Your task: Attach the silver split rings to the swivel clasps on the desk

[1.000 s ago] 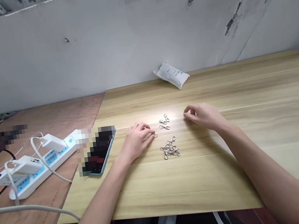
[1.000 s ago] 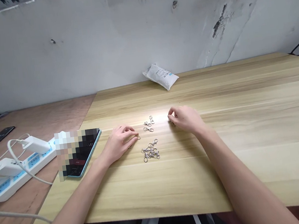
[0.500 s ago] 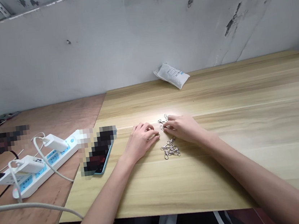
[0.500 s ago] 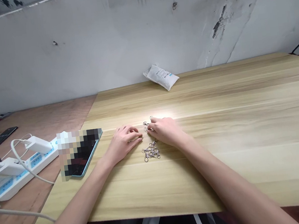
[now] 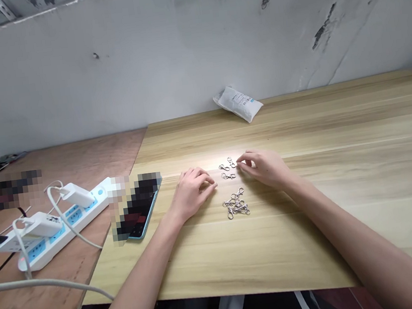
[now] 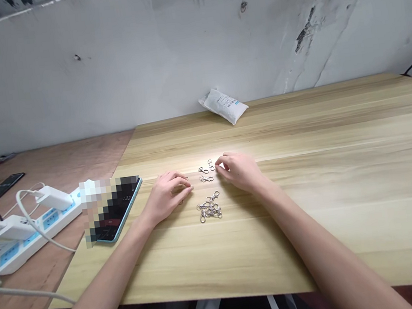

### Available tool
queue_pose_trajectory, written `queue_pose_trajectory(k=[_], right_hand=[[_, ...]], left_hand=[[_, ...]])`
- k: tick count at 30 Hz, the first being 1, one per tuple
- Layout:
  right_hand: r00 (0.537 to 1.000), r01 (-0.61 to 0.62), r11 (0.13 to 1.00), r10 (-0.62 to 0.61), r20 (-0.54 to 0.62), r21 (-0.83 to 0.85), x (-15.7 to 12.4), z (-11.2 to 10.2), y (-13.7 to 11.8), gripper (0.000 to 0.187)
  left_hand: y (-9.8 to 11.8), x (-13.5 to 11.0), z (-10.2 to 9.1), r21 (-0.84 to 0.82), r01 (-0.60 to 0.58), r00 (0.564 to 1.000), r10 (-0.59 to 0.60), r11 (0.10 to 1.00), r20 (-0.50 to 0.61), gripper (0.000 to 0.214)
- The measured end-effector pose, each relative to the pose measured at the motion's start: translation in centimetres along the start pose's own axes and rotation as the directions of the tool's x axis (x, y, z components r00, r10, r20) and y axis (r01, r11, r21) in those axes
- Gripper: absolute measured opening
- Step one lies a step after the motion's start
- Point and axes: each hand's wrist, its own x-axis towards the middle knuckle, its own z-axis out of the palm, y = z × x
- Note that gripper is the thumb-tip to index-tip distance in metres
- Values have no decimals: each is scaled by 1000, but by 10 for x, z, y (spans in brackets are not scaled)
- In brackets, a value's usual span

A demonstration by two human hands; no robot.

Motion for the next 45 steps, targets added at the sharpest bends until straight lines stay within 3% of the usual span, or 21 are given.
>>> queue_pose_trajectory(k=[3,6,12,15,26,30,34,38,45], right_hand=[[996,-59,998,57,-66,-27,0,-1,9,21],[996,-43,999,41,-78,-19,0,1,12,22],[972,205,971,-217,-92,-120,0,13,-12,29],[956,260,939,-283,-73,-225,1,17,-20,27],[965,247,962,-255,-55,-117,1,14,-13,24],[981,125,984,-142,-134,-126,2,13,1,30],[995,85,982,-94,-43,-169,1,17,9,38],[996,90,983,-93,-7,-162,2,20,6,35],[992,82,986,-94,-84,-144,7,21,-5,28]], left_hand=[[-2,0,-6,5,56,997,-55,998,-46,8],[-2,0,-10,18,87,992,-84,996,-98,7],[-1,1,-14,53,128,983,-120,990,-139,6],[-1,1,-13,61,132,982,-122,989,-141,6],[-2,0,-14,66,139,983,-130,988,-130,8],[-2,0,-15,77,143,981,-131,987,-140,7],[-2,0,-14,69,139,982,-128,988,-139,7],[-3,0,-13,55,136,982,-128,989,-143,7],[-2,1,-15,67,143,982,-133,987,-136,8]])
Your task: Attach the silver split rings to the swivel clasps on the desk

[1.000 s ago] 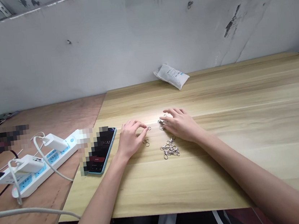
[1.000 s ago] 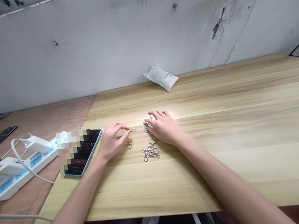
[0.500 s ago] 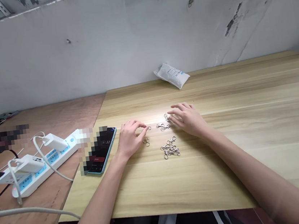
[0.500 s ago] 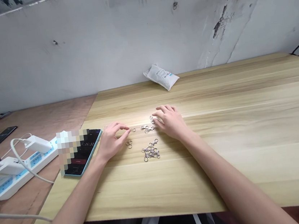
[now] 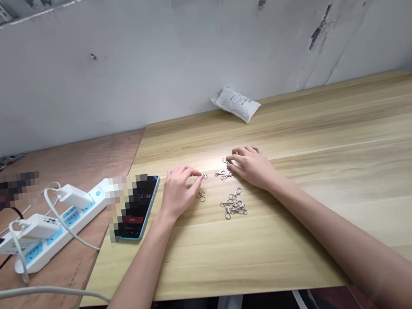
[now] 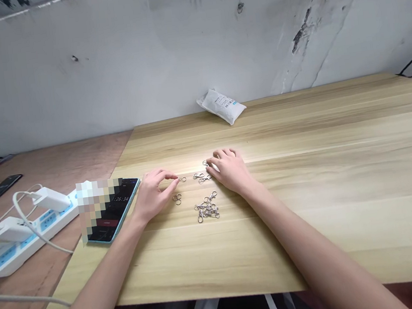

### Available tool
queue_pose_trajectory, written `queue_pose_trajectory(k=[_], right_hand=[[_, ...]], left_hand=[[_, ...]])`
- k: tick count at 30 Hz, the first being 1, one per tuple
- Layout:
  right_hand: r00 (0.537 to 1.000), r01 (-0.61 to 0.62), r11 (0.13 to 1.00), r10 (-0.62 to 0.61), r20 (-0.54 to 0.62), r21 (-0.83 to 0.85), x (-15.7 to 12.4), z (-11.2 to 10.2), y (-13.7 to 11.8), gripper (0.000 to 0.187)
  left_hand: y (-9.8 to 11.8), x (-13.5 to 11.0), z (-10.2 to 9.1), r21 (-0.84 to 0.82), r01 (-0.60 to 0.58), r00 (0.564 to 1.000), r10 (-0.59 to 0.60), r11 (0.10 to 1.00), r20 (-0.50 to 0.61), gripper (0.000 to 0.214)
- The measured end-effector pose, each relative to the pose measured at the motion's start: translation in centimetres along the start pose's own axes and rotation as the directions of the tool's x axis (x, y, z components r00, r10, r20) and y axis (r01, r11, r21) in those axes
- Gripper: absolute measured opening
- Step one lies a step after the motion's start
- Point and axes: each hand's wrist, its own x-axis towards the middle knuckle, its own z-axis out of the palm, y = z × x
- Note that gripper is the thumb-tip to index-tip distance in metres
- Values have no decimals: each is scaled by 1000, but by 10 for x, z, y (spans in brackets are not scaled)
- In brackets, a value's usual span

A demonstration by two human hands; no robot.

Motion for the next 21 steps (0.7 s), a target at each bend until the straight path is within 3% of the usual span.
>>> queue_pose_trajectory(k=[8,14,21], right_hand=[[991,126,981,-130,22,148,-2,-2,1,23],[970,209,922,-239,53,325,-6,-7,-17,31],[965,184,876,-248,89,446,-11,-17,-22,21]], left_hand=[[-2,0,-1,15,23,1000,-23,1000,-7,8],[-4,0,0,12,27,999,-27,1000,18,9],[-5,0,0,5,48,995,-49,999,83,8]])
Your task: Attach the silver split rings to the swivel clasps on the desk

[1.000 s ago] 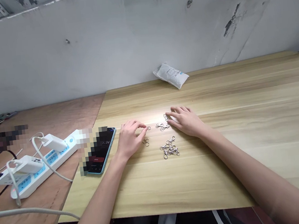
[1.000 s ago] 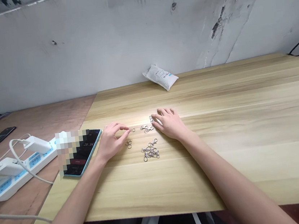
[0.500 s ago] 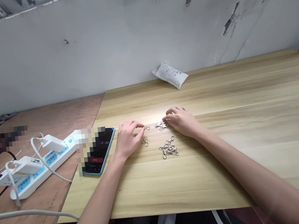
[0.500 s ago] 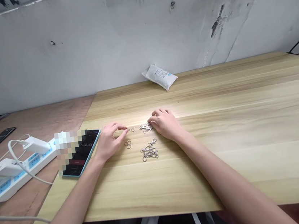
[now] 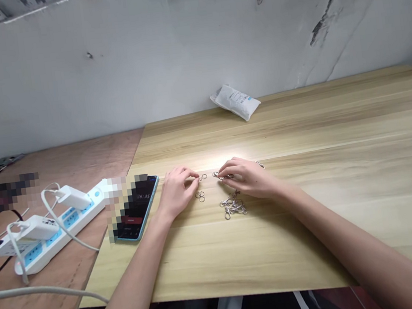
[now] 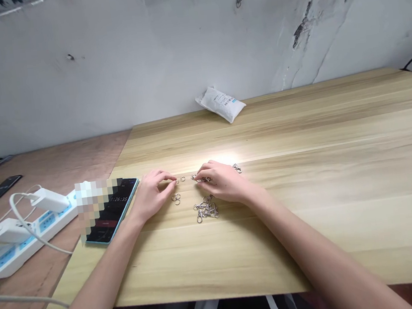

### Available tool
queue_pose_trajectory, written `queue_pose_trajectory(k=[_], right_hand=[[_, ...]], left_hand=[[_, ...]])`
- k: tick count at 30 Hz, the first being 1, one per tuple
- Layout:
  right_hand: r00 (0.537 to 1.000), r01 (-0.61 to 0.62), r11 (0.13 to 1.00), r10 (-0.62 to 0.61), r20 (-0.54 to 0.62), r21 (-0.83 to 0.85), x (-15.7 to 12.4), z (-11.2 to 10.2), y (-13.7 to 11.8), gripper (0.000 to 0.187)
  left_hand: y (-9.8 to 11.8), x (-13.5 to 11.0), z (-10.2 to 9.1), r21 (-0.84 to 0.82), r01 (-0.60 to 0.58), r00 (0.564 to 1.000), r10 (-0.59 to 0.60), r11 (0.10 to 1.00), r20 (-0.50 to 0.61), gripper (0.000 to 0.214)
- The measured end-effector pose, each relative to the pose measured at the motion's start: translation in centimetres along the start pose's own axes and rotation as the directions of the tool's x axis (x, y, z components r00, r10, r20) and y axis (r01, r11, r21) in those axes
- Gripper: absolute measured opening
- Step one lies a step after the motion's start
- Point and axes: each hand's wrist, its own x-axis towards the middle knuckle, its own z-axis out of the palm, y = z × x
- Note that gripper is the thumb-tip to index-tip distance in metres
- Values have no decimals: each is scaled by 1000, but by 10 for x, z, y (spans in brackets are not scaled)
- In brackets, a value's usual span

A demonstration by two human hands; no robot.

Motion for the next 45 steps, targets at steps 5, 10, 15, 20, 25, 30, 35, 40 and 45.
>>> queue_pose_trajectory(k=[5,10,15,20,25,30,35,40,45], right_hand=[[997,-60,998,59,-40,-26,-1,-11,7,22],[977,-135,989,122,-173,-66,-2,-18,18,24],[971,-195,976,179,-158,-92,-3,-17,18,23],[998,-62,978,59,-19,-201,-1,-4,12,29],[991,-102,969,78,-112,-227,1,-1,15,22],[957,-237,967,216,192,90,-4,-22,11,28],[926,-301,952,276,258,61,-4,-26,7,22],[958,-271,962,274,90,-44,-3,-22,12,15],[958,-260,959,242,151,113,-4,-25,1,20]], left_hand=[[-2,-1,0,7,-9,1000,8,1000,20,8],[-3,-1,1,-2,-10,1000,10,1000,19,8],[-2,-1,1,-5,-5,1000,5,1000,20,9],[0,-1,0,-18,-5,1000,5,1000,23,8],[0,-1,0,-25,2,1000,-1,1000,28,7],[-1,-1,1,-26,4,1000,-3,1000,31,8],[0,-1,1,-30,7,999,-6,1000,41,9],[-1,-1,1,-30,3,1000,-2,1000,27,8],[-2,-1,1,-31,0,999,1,1000,38,9]])
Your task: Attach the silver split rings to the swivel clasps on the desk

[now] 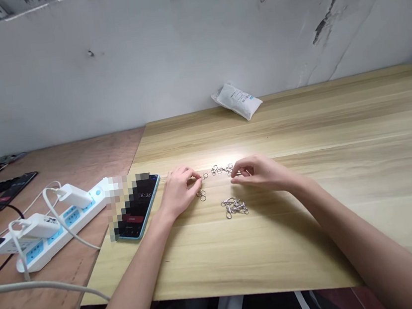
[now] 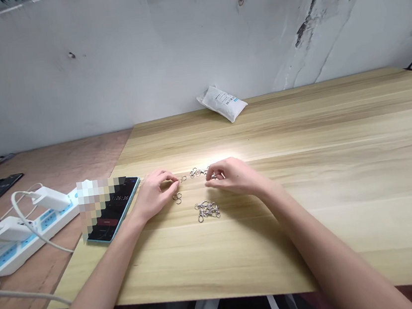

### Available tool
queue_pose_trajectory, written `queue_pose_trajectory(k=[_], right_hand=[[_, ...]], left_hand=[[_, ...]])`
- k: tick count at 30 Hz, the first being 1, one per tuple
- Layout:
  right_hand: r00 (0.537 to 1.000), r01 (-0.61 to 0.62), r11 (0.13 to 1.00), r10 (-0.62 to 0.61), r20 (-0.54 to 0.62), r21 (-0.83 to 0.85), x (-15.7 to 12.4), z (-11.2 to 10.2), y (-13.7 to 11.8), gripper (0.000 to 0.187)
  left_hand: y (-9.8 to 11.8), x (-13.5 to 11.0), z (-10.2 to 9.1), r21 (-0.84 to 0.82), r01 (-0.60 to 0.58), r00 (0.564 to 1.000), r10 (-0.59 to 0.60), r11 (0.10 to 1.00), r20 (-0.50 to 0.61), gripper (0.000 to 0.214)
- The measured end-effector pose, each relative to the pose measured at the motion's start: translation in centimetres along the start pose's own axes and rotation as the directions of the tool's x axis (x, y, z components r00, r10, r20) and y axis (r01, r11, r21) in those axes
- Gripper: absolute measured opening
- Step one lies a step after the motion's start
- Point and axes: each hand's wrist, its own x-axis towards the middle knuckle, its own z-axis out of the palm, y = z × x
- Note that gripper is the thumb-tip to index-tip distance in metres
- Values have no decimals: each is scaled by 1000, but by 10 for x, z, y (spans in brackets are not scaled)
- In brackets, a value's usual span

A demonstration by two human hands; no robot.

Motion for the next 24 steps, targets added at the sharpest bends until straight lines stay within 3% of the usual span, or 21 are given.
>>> queue_pose_trajectory(k=[3,6,18,21,24], right_hand=[[988,24,999,-30,153,43,-1,7,-12,18],[983,34,999,-29,181,-21,0,15,-20,9],[997,-9,985,22,74,-170,4,29,-21,8],[998,63,968,-66,-7,-244,5,32,-16,17],[973,142,951,-185,-137,-276,6,35,-12,15]], left_hand=[[1,0,1,3,4,1000,-4,1000,3,8],[1,1,1,-4,3,1000,-3,1000,-3,7],[5,1,7,-386,30,999,-22,922,26,7],[6,1,8,-408,16,999,-1,913,35,7],[7,1,8,-441,14,999,4,898,40,7]])
